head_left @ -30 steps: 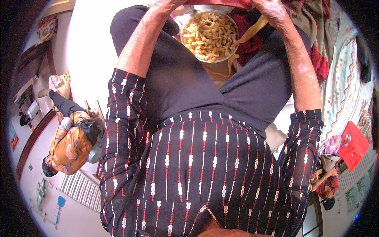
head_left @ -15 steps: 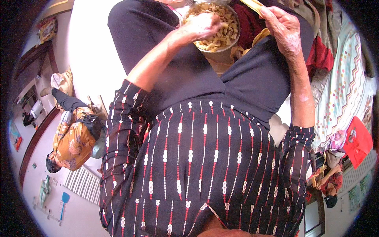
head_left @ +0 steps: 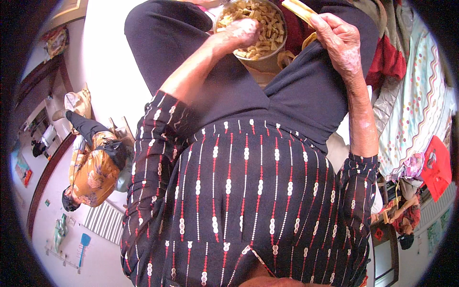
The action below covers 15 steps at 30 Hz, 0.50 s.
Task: The person knots yellow strips of food by hand, places them in a bowl, and takes more from a plastic bag.
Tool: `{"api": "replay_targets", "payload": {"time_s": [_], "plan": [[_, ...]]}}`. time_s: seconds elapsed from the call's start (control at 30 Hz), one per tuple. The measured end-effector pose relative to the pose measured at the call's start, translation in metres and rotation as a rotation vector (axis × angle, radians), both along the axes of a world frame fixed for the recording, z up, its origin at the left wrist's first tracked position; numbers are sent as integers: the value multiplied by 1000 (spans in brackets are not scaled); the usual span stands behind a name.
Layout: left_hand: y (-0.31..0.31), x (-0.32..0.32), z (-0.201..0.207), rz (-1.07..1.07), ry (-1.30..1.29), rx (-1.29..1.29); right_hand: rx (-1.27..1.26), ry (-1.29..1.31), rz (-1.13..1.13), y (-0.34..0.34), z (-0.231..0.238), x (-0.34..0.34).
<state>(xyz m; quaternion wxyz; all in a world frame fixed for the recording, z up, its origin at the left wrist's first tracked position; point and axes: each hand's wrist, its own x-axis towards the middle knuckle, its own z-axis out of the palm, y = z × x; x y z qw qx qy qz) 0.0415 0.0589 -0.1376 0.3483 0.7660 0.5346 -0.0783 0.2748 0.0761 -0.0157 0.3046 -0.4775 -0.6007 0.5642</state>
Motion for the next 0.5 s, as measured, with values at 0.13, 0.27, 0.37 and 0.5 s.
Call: {"api": "replay_targets", "payload": {"time_s": [0.13, 0.27, 0.37, 0.5], "plan": [[-6, -18, 77, 199, -385, 273, 23, 27, 120, -6, 17, -18], [-19, -10, 163, 146, -724, 439, 77, 88, 232, -16, 14, -27], [-39, -8, 167, -30, -520, 655, 12, 96, 351, -25, 11, -33], [-54, -18, 161, -121, -579, 425, 3, 5, 546, -33, 25, -39]]}}
